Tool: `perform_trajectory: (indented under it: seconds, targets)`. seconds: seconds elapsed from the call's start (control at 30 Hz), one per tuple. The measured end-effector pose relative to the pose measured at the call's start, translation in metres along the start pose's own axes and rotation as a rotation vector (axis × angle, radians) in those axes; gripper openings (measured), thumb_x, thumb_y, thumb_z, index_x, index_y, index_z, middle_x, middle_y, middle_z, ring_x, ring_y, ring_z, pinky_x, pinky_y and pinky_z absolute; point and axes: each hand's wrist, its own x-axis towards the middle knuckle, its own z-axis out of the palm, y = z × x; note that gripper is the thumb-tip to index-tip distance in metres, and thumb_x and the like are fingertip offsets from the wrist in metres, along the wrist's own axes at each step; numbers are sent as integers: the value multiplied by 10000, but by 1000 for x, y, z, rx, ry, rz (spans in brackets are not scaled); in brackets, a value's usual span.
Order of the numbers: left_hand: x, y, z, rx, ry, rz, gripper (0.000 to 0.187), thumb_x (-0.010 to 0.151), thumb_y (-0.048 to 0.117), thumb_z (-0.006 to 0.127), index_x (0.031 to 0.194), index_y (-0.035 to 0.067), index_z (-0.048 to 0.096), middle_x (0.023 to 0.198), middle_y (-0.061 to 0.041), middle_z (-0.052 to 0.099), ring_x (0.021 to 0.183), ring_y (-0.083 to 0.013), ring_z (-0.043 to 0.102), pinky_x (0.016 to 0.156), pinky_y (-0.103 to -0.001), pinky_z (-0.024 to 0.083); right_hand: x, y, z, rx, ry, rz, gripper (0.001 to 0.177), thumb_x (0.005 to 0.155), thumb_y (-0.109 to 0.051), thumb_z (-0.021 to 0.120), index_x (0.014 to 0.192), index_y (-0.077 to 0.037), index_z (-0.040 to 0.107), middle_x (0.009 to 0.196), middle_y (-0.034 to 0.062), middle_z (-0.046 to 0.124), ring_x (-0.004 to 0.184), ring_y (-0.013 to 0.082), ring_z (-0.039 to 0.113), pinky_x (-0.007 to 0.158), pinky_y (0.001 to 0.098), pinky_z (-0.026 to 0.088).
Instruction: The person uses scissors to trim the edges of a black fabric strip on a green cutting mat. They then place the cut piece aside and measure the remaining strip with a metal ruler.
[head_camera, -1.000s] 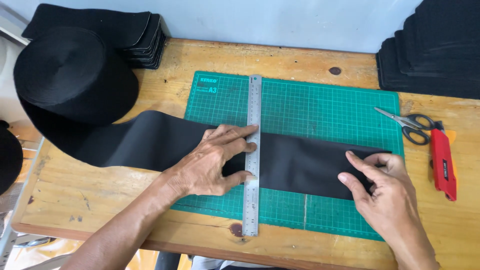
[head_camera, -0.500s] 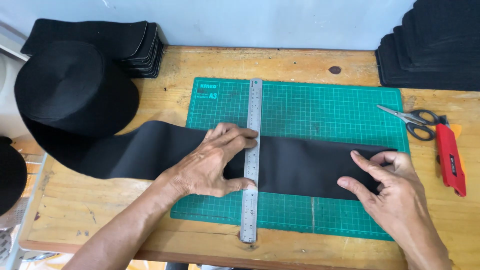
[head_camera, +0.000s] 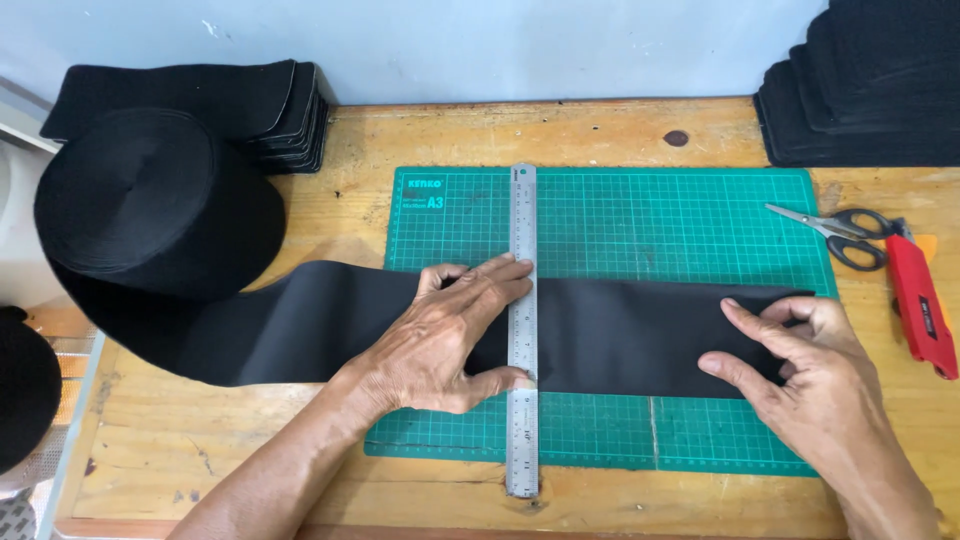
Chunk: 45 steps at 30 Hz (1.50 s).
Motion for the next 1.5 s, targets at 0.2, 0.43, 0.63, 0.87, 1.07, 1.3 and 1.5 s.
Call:
perform_trajectory:
  seconds: [0.2,0.43,0.63,0.87,1.07,1.3,1.5]
  targets:
    - [-1,-1,0,15,-5,-3,785,900,516,694,1433,-23,488,1610,-203,417,1503,-357,409,1117,-522,282,1,1,1,21,-4,7,578,720,-397,872,1279,-288,773,1195,16,538,847,124,580,820,268,500]
    - [-1,-2,1,21,-5,4,798,914,539,670,1455,-15,476,1616,-201,410,1508,-365,402,1122,-512,280,1,-3,-1,0,-14,10,590,715,-407,872,1286,-296,770,1192,3,541,922,114,598,818,275,513]
    - [0,-1,1,20,-14,-1,796,907,512,697,1448,-28,476,1607,-212,415,1502,-373,403,1113,-516,289,1,-3,-1,-4,-7,2,583,718,-407,872,1281,-289,774,1182,3,548,870,120,591,800,274,512]
    - [0,-2,2,31,-10,1,792,913,517,684,1453,-23,470,1612,-208,411,1505,-370,402,1123,-514,284,1,-6,-3,-2,-33,31,597,717,-413,866,1292,-287,770,1187,3,541,886,124,596,821,277,509]
    - [0,-1,1,39,-14,1,792,927,519,666,1465,-23,456,1624,-206,392,1513,-368,391,1124,-508,281,1,-3,-1,-14,-29,10,608,715,-425,862,1299,-290,766,1186,3,534,866,121,589,806,278,507]
    - [0,-1,1,43,-15,-7,791,932,531,650,1465,-21,457,1616,-208,404,1507,-369,398,1119,-512,283,1,-2,-1,12,-19,-9,599,713,-397,872,1289,-264,770,1194,25,532,903,129,598,809,276,517]
    - [0,-1,2,48,-12,0,787,934,522,653,1470,-19,453,1621,-206,399,1510,-367,398,1115,-505,288,1,1,1,-11,-9,-22,602,711,-411,872,1288,-274,771,1192,24,543,883,129,603,797,282,517]
